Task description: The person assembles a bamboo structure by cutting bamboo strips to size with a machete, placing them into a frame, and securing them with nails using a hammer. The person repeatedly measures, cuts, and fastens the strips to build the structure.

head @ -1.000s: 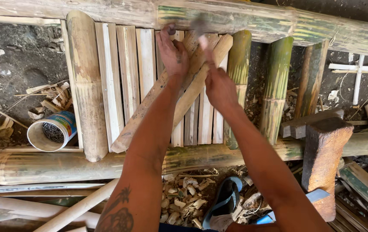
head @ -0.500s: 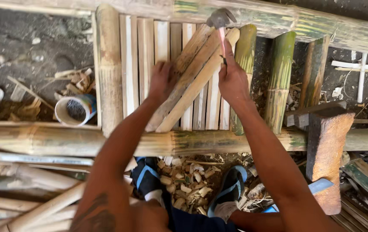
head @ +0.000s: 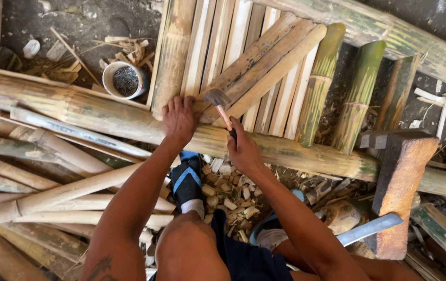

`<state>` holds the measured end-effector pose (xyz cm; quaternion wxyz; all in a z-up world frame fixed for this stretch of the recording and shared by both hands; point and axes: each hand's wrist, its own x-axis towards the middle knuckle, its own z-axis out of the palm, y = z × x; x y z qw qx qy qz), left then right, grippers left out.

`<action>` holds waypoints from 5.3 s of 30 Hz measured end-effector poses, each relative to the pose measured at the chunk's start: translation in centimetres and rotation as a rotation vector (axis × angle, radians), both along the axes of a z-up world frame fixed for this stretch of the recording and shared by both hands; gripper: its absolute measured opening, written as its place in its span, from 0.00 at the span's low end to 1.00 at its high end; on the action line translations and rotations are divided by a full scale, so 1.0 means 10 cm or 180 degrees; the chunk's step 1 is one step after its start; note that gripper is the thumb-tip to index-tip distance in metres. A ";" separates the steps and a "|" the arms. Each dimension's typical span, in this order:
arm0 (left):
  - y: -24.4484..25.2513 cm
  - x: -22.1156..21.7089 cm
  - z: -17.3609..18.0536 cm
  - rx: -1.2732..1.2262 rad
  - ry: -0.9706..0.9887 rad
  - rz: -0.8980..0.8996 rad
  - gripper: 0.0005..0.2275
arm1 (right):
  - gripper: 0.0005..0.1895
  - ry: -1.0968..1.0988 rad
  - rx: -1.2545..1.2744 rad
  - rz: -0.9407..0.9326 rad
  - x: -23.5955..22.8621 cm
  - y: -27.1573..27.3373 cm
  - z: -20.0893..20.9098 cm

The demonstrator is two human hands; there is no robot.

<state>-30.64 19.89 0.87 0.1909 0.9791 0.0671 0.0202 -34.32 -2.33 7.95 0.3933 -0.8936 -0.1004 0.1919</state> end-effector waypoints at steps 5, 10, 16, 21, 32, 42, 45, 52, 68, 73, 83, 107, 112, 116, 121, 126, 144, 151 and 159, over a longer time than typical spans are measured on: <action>0.02 -0.05 -0.13 0.0147 0.0046 0.0030 0.17 | 0.35 -0.1077 -0.0085 0.0299 -0.26 0.08 -0.13; 0.02 -0.10 -0.14 -0.0273 -0.0037 0.0002 0.20 | 0.43 -0.0509 -0.1244 0.0586 -0.22 0.15 -0.30; 0.98 0.12 -0.18 -0.0415 -0.0788 0.0052 0.11 | 0.44 -0.0977 -0.1171 0.0555 -0.17 0.14 -0.41; 1.82 0.73 -0.37 0.0086 0.0985 0.0589 0.10 | 0.42 -0.0970 -0.1209 0.0483 -0.21 0.16 -0.46; 1.90 0.69 -0.54 -0.0040 0.0937 0.0779 0.14 | 0.43 -0.1365 -0.1018 0.0503 -0.21 0.16 -0.40; 1.79 0.42 0.18 -0.0187 0.0450 0.0705 0.09 | 0.41 -0.1220 -0.1084 0.0521 -0.22 0.18 -0.36; 1.57 0.25 0.21 -0.1050 -0.0566 0.0404 0.06 | 0.43 -0.1273 -0.1107 0.0530 -0.24 0.15 -0.40; 0.85 -0.38 -0.01 -0.1383 -0.1229 -0.0570 0.06 | 0.43 -0.1130 -0.1233 0.0451 -0.22 0.19 -0.42; 0.37 -0.29 0.03 -0.0503 -0.0690 -0.0590 0.06 | 0.21 0.0033 -0.0699 0.0044 -0.24 0.26 -0.21; 0.32 -0.32 -0.04 -0.0439 -0.0456 -0.0517 0.06 | 0.17 -0.0339 -0.0185 0.0006 -0.54 0.30 -0.23; 0.31 -0.28 -0.08 -0.0361 -0.0273 -0.0473 0.08 | 0.12 -0.0444 -0.0200 -0.0062 -0.64 0.44 -0.20; 0.37 0.94 -0.07 0.0890 0.0689 -0.1589 0.55 | 0.12 -0.0535 0.0329 -0.0149 -0.70 0.35 -0.34; 0.35 1.06 0.00 0.1031 0.0505 -0.1550 0.54 | 0.12 0.0436 0.0082 -0.0183 -0.66 0.38 -0.29; 0.35 0.99 -0.23 0.0922 0.0611 -0.1532 0.53 | 0.11 -0.0640 0.0147 -0.0018 -0.75 0.34 -0.29; 0.34 0.99 -0.18 0.1086 0.0282 -0.1522 0.51 | 0.15 -0.0063 -0.0108 0.0135 -0.56 0.38 -0.20; 0.35 0.91 -0.03 0.0732 0.0899 -0.1461 0.50 | 0.12 -0.0840 -0.0415 0.0386 -0.59 0.26 -0.30; 0.08 0.90 -0.49 -0.1866 0.0516 -0.0511 0.13 | 0.18 -0.1100 -0.0867 0.1284 -0.75 -0.30 -0.39; 0.39 0.00 -0.53 -0.3579 -0.0146 -0.0285 0.18 | 0.18 -0.1132 -0.1234 0.1742 -0.84 -0.59 -0.59; 1.09 -1.44 -0.20 -0.1929 -0.0392 -0.0070 0.13 | 0.17 -0.1381 -0.0911 0.1725 -0.87 -0.38 -0.52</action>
